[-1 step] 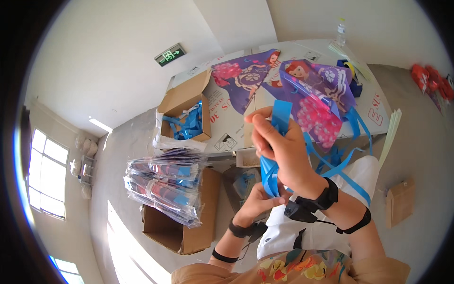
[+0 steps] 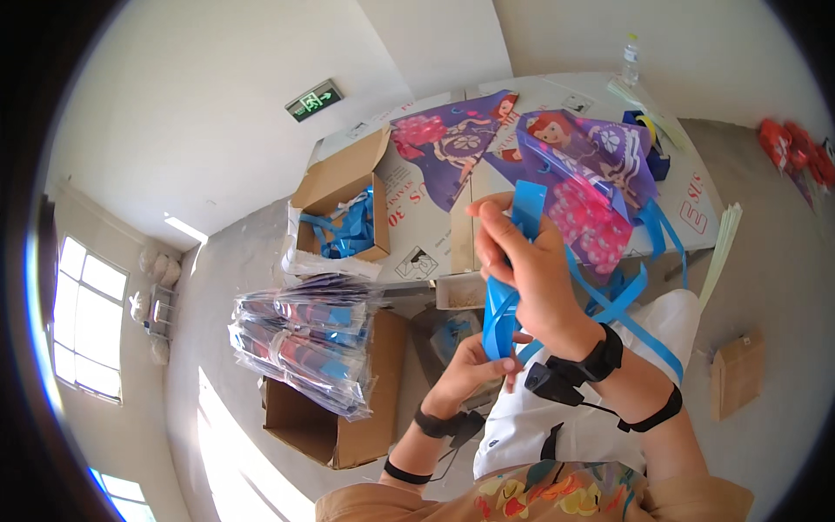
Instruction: Assembling a character-themed kite by attaching plastic support sticks and adhesive ribbons.
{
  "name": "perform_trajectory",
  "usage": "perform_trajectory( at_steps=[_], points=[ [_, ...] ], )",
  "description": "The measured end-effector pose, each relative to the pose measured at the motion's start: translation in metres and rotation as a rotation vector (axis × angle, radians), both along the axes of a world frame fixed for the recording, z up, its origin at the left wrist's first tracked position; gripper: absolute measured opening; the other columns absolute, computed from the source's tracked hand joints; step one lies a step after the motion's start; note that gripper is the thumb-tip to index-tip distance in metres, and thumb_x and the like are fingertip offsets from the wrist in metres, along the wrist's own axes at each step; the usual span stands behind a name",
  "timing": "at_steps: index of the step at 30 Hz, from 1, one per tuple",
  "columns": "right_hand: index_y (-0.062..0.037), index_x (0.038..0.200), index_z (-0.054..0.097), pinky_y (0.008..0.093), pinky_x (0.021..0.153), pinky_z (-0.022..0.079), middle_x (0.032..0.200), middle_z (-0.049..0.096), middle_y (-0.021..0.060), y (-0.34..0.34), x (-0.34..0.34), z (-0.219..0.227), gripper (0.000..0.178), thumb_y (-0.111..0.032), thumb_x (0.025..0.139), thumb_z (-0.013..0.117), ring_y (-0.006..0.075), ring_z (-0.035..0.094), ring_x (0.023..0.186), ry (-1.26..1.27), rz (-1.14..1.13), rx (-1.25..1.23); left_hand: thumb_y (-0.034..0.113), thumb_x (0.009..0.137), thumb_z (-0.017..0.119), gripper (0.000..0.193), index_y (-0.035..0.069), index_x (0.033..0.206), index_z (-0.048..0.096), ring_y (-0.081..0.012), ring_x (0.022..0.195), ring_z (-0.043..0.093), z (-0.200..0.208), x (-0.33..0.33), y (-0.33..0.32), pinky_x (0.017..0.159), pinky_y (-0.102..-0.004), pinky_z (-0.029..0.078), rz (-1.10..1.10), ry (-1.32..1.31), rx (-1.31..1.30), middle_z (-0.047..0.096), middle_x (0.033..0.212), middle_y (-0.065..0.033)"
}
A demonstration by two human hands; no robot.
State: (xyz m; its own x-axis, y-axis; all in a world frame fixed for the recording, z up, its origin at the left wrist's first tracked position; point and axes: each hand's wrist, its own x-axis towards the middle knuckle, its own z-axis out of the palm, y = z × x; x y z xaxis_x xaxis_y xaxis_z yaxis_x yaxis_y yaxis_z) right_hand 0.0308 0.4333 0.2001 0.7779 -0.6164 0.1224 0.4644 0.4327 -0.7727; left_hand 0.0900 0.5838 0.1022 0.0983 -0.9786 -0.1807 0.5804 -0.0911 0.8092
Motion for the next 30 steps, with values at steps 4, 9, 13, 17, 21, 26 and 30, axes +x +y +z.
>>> perform_trajectory(
  at_steps=[4,9,13,17,21,26,30],
  points=[
    [-0.0020,0.128,0.051,0.0291,0.077,0.049,0.116,0.060,0.0105,-0.041,0.002,-0.064,0.043,-0.030,0.096,0.062,0.0149,0.060,0.097,0.223,-0.074,-0.022,0.018,0.096,0.060,0.025,-0.002,0.111,0.065,-0.0044,0.055,0.048,-0.020,0.081,0.000,0.047,-0.0182,0.033,0.159,-0.133,0.178,0.055,0.067,0.0016],
    [-0.0066,0.136,0.046,0.0424,0.101,0.043,0.140,0.046,0.0155,-0.041,-0.085,-0.134,0.054,-0.016,0.088,0.067,0.0314,0.048,0.128,0.761,-0.347,-0.924,0.024,0.090,0.066,0.022,0.004,0.081,0.070,-0.0076,0.049,0.050,0.019,0.299,-0.055,0.045,-0.0226,0.037,0.723,-1.004,0.366,0.058,0.063,0.0008],
    [-0.0090,0.128,0.055,0.0441,0.103,0.041,0.138,0.050,0.0121,-0.013,-0.120,-0.111,0.053,-0.004,0.078,0.068,0.0338,0.046,0.129,0.793,-0.347,-1.494,0.030,0.089,0.064,0.034,-0.002,0.080,0.064,-0.0177,0.050,0.058,0.087,0.475,-0.023,0.043,-0.0305,0.041,0.974,-1.726,0.273,0.061,0.062,-0.0082],
    [-0.0102,0.120,0.061,0.0450,0.105,0.041,0.136,0.053,0.0064,-0.014,-0.123,-0.096,0.038,-0.007,0.083,0.063,0.0300,0.044,0.133,0.680,-0.352,-1.634,0.030,0.089,0.063,0.034,-0.002,0.080,0.064,-0.0184,0.051,0.059,0.016,0.414,-0.100,0.043,-0.0306,0.042,0.686,-1.660,0.309,0.062,0.063,-0.0087],
    [-0.0154,0.115,0.067,0.0458,0.108,0.037,0.138,0.056,0.0020,-0.009,-0.132,-0.076,0.029,-0.012,0.086,0.065,0.0269,0.045,0.133,0.587,-0.417,-1.668,0.030,0.089,0.062,0.034,-0.003,0.080,0.064,-0.0194,0.052,0.060,-0.020,0.400,-0.095,0.043,-0.0307,0.043,0.581,-1.649,0.448,0.063,0.064,-0.0094],
    [-0.0136,0.104,0.071,0.0537,0.112,0.028,0.133,0.060,0.0006,0.000,-0.145,-0.068,0.018,-0.013,0.086,0.069,0.0267,0.047,0.133,0.461,-0.430,-1.597,0.030,0.090,0.062,0.034,-0.003,0.081,0.064,-0.0205,0.053,0.062,-0.052,0.397,-0.047,0.043,-0.0309,0.045,0.530,-1.645,0.696,0.065,0.066,-0.0103],
    [-0.0123,0.100,0.072,0.0591,0.111,0.026,0.132,0.060,0.0001,0.001,-0.155,-0.062,0.016,-0.010,0.084,0.070,0.0270,0.049,0.132,0.353,-0.411,-1.446,0.030,0.090,0.061,0.034,-0.003,0.081,0.064,-0.0215,0.054,0.064,-0.070,0.390,-0.015,0.043,-0.0311,0.046,0.501,-1.635,0.900,0.066,0.067,-0.0110]
  ],
)
